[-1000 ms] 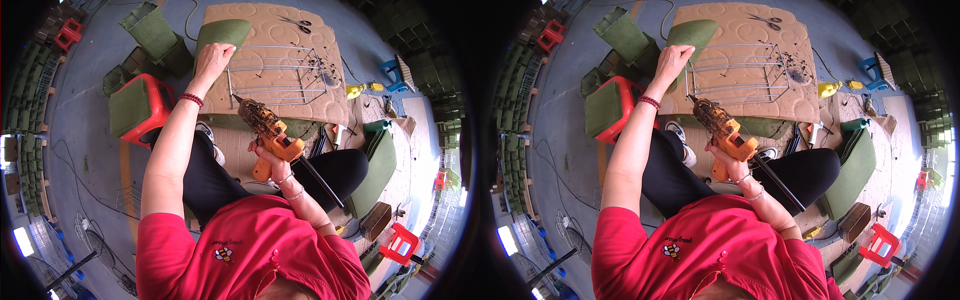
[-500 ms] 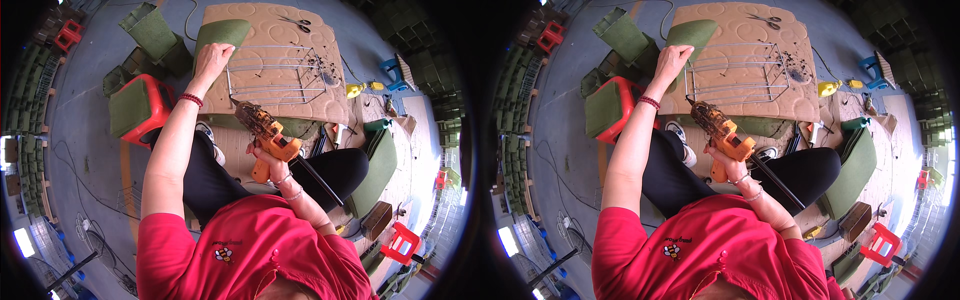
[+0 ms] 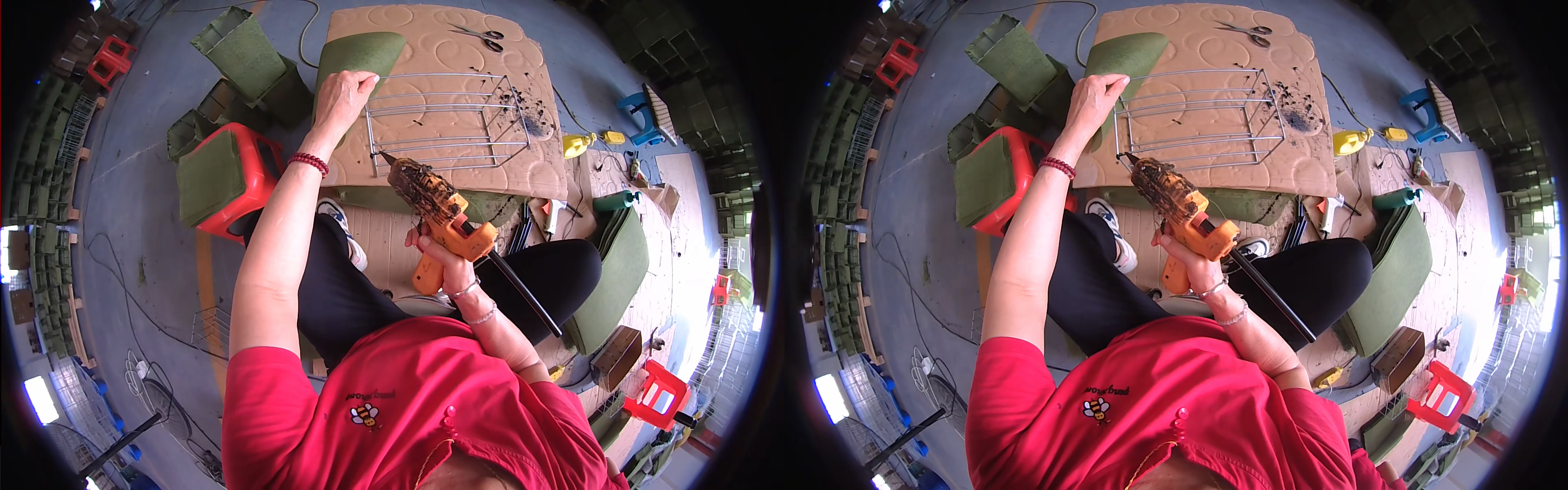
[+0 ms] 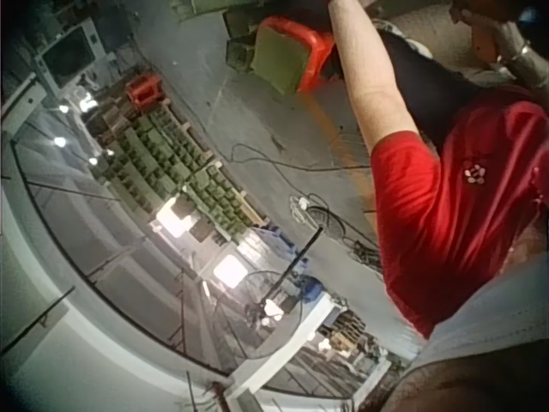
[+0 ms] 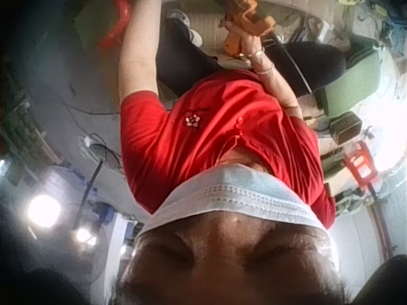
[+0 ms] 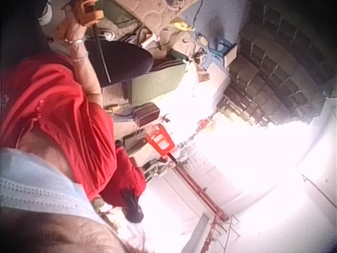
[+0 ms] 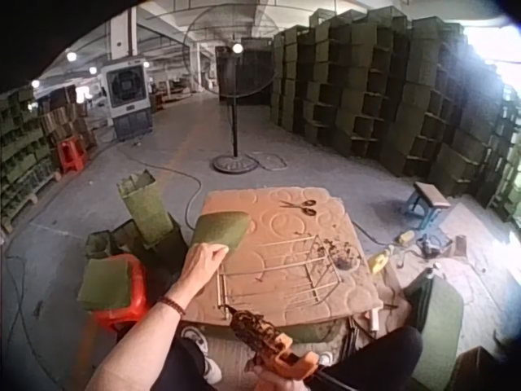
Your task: Using a glue gun and scissors to wrap a wire storage rack frame with green fabric.
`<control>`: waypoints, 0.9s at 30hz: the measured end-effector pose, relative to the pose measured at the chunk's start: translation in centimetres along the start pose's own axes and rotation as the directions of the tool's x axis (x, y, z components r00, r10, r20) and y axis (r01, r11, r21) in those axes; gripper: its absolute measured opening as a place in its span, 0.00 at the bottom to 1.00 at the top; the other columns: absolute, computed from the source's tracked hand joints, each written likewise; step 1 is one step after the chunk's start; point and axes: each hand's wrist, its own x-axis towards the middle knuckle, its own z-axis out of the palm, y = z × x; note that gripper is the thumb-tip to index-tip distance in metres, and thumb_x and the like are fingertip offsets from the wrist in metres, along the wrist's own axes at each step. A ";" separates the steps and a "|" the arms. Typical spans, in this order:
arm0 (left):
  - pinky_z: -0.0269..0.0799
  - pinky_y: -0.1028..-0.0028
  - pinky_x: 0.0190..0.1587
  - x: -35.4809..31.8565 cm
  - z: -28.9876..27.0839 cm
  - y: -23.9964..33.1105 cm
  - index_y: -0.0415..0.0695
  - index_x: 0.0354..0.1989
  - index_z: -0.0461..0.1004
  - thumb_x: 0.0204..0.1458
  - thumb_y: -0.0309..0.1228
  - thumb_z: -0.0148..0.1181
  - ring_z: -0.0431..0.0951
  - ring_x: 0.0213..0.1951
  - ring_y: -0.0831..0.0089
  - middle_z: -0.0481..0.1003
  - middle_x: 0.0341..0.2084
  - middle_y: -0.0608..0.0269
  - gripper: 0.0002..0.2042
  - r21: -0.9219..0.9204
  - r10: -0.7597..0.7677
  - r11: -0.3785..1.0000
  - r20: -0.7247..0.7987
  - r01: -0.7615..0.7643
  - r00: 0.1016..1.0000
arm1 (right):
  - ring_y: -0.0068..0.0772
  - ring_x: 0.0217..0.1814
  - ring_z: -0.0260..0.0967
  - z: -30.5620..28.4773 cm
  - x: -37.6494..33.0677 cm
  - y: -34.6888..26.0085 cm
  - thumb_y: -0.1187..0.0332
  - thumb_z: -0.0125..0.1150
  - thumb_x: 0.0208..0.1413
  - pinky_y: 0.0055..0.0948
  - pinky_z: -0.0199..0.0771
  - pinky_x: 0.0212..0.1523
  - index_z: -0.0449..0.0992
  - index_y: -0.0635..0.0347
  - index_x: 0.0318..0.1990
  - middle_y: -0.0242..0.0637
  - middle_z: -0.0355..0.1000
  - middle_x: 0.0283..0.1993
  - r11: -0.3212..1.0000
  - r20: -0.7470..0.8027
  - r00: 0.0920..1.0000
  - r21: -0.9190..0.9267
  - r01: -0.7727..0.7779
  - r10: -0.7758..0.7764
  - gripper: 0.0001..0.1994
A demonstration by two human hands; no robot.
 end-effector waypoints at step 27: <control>0.73 0.62 0.33 0.0 0.1 0.0 0.43 0.35 0.80 0.52 0.33 0.57 0.78 0.30 0.51 0.75 0.26 0.44 0.09 -0.038 0.025 0.999 -0.040 -0.026 0.999 | 0.28 0.41 0.68 -0.8 -0.1 0.3 0.74 0.57 0.54 0.31 0.66 0.48 0.66 0.61 0.42 0.33 0.67 0.36 0.999 -0.016 1.000 0.044 0.009 -0.008 0.09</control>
